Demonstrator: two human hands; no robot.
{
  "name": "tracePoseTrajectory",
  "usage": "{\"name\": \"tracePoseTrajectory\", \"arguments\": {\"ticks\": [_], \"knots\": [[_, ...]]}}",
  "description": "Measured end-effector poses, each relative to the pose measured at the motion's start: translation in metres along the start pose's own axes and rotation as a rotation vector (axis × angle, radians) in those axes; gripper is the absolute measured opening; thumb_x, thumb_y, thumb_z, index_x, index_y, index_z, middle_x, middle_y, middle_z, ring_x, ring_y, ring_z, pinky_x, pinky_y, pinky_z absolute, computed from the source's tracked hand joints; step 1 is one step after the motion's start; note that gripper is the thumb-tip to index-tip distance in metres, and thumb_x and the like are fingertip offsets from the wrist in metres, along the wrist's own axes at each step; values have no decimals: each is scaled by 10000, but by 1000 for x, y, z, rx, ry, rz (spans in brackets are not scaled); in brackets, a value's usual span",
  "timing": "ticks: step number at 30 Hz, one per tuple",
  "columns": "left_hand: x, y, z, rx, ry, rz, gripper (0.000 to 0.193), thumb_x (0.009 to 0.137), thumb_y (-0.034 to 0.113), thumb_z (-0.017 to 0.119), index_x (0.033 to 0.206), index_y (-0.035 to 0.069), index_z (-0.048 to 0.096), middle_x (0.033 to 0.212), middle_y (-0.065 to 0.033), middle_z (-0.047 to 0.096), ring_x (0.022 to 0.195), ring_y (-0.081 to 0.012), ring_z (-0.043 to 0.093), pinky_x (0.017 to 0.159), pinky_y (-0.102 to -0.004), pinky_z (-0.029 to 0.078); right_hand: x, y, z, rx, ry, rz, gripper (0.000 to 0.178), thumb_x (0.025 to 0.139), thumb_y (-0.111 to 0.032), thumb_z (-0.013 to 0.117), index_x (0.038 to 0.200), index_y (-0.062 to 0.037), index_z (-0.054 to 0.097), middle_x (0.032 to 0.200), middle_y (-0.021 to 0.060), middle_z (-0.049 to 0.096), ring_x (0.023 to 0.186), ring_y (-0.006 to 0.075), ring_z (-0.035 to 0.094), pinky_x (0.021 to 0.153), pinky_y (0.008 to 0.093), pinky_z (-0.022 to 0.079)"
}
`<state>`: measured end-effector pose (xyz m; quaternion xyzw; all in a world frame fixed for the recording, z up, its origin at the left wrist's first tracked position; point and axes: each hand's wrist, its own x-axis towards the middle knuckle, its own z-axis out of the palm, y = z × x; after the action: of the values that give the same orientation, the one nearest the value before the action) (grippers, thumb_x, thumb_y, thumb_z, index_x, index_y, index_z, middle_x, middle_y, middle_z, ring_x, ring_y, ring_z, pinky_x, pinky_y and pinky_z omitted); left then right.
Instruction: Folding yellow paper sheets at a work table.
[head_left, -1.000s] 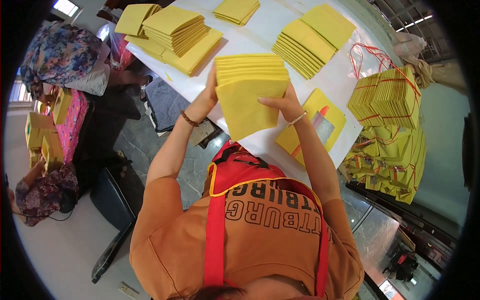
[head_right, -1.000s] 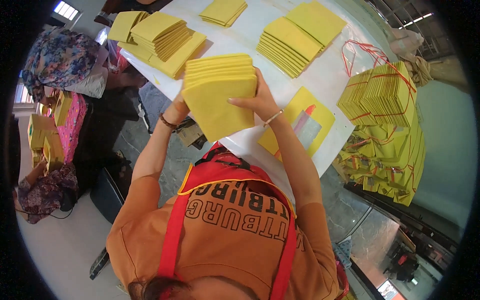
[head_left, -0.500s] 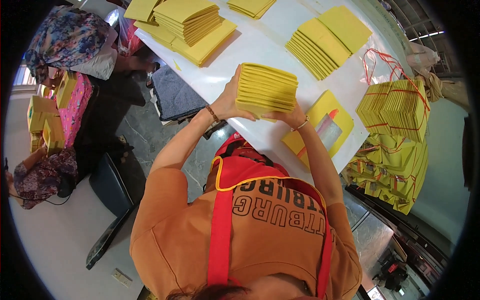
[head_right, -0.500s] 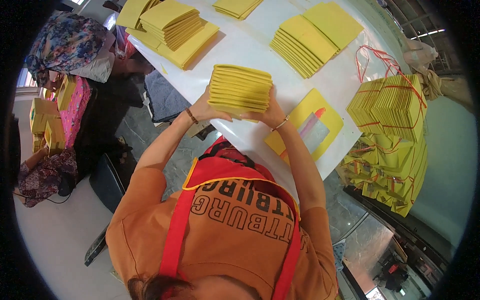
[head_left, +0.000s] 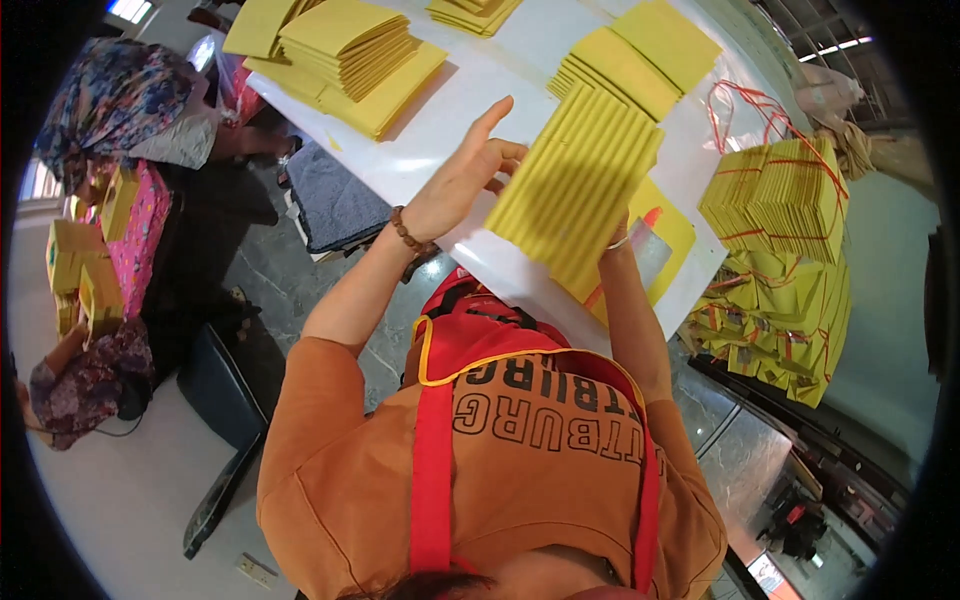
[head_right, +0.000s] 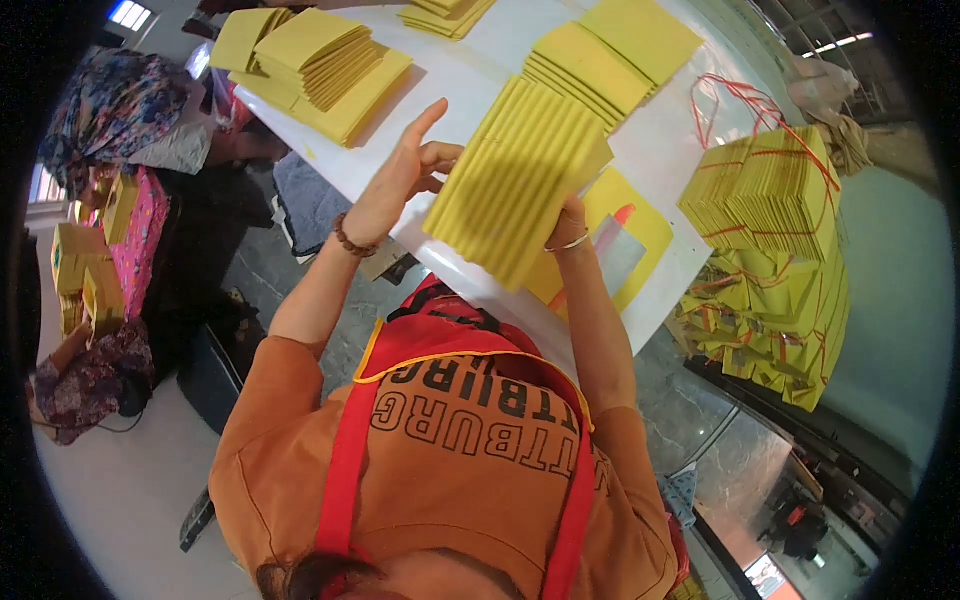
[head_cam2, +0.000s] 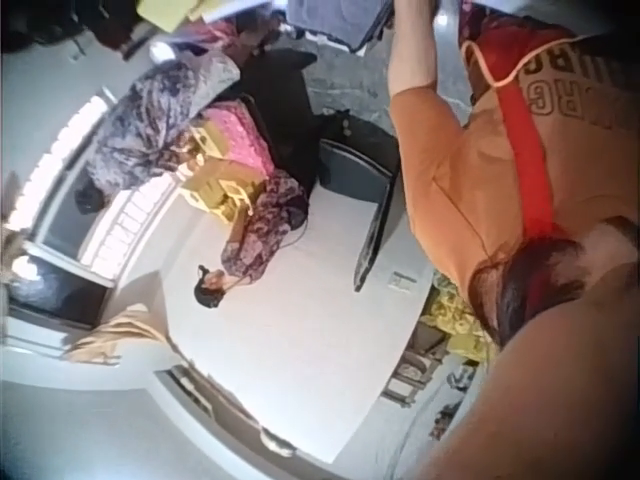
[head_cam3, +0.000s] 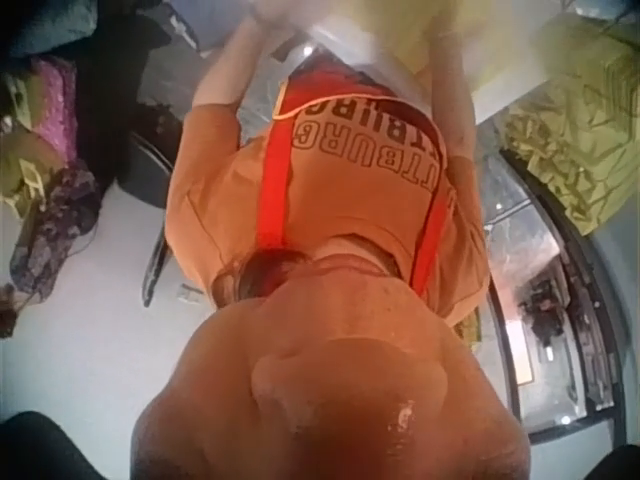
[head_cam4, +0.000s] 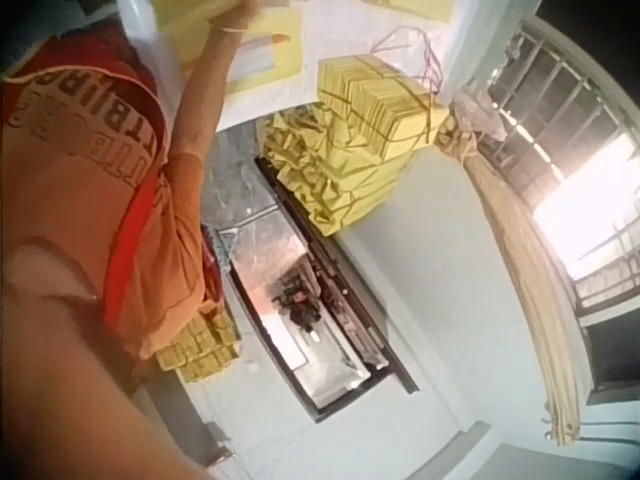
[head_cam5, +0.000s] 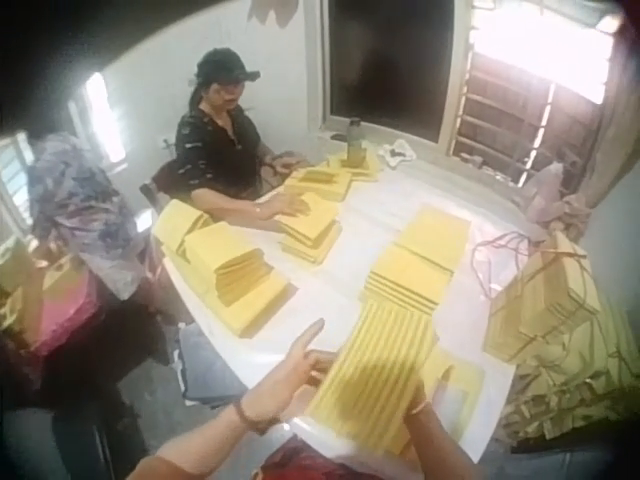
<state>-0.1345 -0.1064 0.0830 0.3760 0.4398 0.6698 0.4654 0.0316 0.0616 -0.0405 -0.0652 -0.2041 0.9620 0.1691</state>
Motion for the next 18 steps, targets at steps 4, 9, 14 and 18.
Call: {"name": "tracePoseTrajectory", "arguments": {"ticks": [4,9,14,18], "knots": [[4,10,15,135,6,-99,556,908,208,482,1377,71,217,1021,-59,564,809,-83,537,660,-214,434,-15,3,-3,-12,16,-43,629,741,-333,630,1257,-36,429,1185,129,536,1076,260,534,902,379,455],[9,2,26,306,40,-52,561,851,112,572,1340,58,304,891,-24,546,717,-41,490,612,-184,400,-29,12,1,-5,13,-68,631,743,-339,626,1259,-35,427,1188,131,534,1076,261,534,902,381,455],[7,2,32,355,51,-41,544,832,99,599,1316,54,356,876,-7,533,701,-29,469,609,-171,386,-31,12,-1,-2,-5,-53,634,745,-345,622,1260,-34,425,1192,133,531,1077,262,534,902,383,456],[2,8,40,485,72,22,506,842,102,580,1303,55,379,845,1,524,670,-23,463,592,-171,390,-37,10,-1,-1,-22,-34,636,746,-350,619,1262,-34,423,1195,134,529,1078,263,534,901,385,457]]}}
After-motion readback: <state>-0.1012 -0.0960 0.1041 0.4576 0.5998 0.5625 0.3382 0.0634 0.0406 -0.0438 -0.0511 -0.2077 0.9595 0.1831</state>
